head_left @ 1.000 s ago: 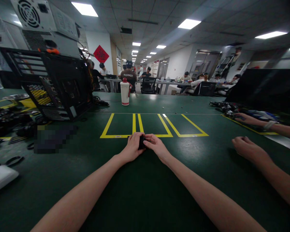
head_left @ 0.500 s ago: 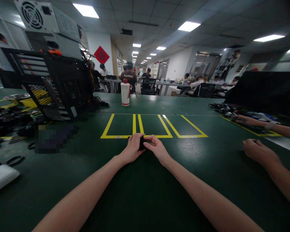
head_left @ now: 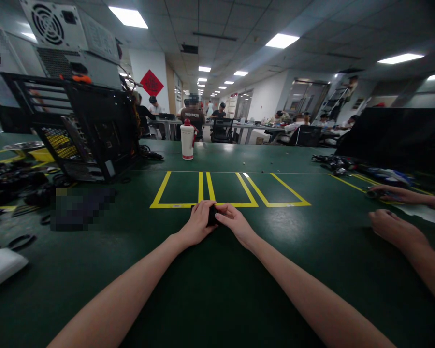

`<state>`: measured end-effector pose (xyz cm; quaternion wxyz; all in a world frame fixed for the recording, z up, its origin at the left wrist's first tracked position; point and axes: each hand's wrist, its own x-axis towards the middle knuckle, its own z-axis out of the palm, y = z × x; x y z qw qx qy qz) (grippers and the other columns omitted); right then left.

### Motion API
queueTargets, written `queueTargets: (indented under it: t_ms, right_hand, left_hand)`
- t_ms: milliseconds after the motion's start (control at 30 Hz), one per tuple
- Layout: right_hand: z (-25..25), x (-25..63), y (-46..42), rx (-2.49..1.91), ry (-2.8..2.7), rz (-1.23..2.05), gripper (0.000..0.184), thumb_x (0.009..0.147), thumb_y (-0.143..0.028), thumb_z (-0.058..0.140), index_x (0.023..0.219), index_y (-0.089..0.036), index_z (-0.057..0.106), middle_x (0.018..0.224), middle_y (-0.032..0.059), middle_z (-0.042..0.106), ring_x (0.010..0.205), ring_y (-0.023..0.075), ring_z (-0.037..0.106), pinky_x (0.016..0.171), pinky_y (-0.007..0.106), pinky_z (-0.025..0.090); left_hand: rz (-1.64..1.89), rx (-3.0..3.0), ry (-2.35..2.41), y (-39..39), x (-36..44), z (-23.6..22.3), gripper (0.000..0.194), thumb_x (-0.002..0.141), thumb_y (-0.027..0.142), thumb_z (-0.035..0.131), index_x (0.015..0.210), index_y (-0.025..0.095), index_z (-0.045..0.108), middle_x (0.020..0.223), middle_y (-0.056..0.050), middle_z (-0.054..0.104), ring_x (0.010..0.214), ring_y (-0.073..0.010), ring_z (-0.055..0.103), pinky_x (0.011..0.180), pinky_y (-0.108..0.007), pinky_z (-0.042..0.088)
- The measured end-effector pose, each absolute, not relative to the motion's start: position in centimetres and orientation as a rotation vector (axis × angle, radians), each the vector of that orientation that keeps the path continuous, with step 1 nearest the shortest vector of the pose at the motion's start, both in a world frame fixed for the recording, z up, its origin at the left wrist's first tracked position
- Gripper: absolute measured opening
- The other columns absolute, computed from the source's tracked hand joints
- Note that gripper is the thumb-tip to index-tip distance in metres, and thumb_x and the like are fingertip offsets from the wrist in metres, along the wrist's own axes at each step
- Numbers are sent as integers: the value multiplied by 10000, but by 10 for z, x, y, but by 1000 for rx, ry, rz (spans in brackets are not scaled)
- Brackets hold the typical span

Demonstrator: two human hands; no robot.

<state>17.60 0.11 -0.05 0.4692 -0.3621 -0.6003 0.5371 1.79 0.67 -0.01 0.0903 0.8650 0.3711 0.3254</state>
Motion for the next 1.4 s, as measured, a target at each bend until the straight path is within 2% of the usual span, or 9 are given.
queueTargets:
  t_ms: [233, 467, 633, 800, 1133, 1300, 1400]
  right_hand:
    - [-6, 178, 6, -1001, -1454, 1303, 334, 685, -298, 585, 1004, -221, 525, 1048, 38, 548, 998, 179, 496, 888, 382, 363]
    - [0, 178, 2, -852, -1443, 1394, 340, 609, -193, 644, 928, -217, 528, 1001, 13, 568, 973, 164, 524, 880, 351, 388]
    - [1, 176, 1, -902, -1452, 1300, 253, 661, -243, 606, 906, -211, 547, 975, 15, 578, 963, 154, 520, 892, 347, 377]
    - [-1, 178, 5, -973, -1457, 1320, 347, 658, -256, 611, 992, -204, 533, 1048, 50, 556, 972, 181, 520, 871, 376, 387]
    - [1, 177, 0, -844, -1443, 1418, 340, 606, -203, 658, 903, -228, 496, 1031, 20, 554, 1018, 186, 518, 903, 392, 379]
    - [-5, 174, 5, -777, -1432, 1409, 336, 599, -164, 658, 881, -216, 482, 994, 12, 571, 983, 171, 539, 906, 371, 382]
    - [-9, 174, 8, -761, -1428, 1395, 343, 586, -154, 664, 873, -208, 484, 972, 11, 580, 960, 163, 549, 912, 370, 377]
  left_hand:
    - [955, 2567, 1110, 6, 17, 0, 551, 711, 190, 552, 1167, 227, 245, 1177, -79, 359, 1112, -233, 369, 950, -467, 285]
    - [984, 2589, 1113, 8, 19, -3, 536, 702, 190, 557, 1145, 221, 258, 1140, -82, 390, 1100, -243, 380, 934, -476, 290]
    - [957, 2576, 1121, 7, 19, -1, 542, 702, 202, 562, 1151, 230, 259, 1160, -81, 378, 1109, -249, 375, 930, -484, 295]
    - [947, 2576, 1127, 6, 18, 1, 552, 705, 198, 561, 1160, 225, 251, 1166, -79, 373, 1114, -241, 372, 945, -469, 288]
    - [958, 2600, 1116, 8, 18, -4, 524, 710, 182, 542, 1149, 208, 257, 1158, -83, 372, 1099, -223, 365, 946, -425, 284]
    - [985, 2669, 1298, 6, 21, -6, 552, 689, 205, 573, 1155, 202, 276, 1166, -80, 394, 1096, -274, 307, 890, -448, 300]
    - [961, 2721, 1399, 3, 22, -5, 603, 676, 232, 600, 1177, 200, 266, 1175, -75, 408, 1029, -279, 339, 837, -433, 328]
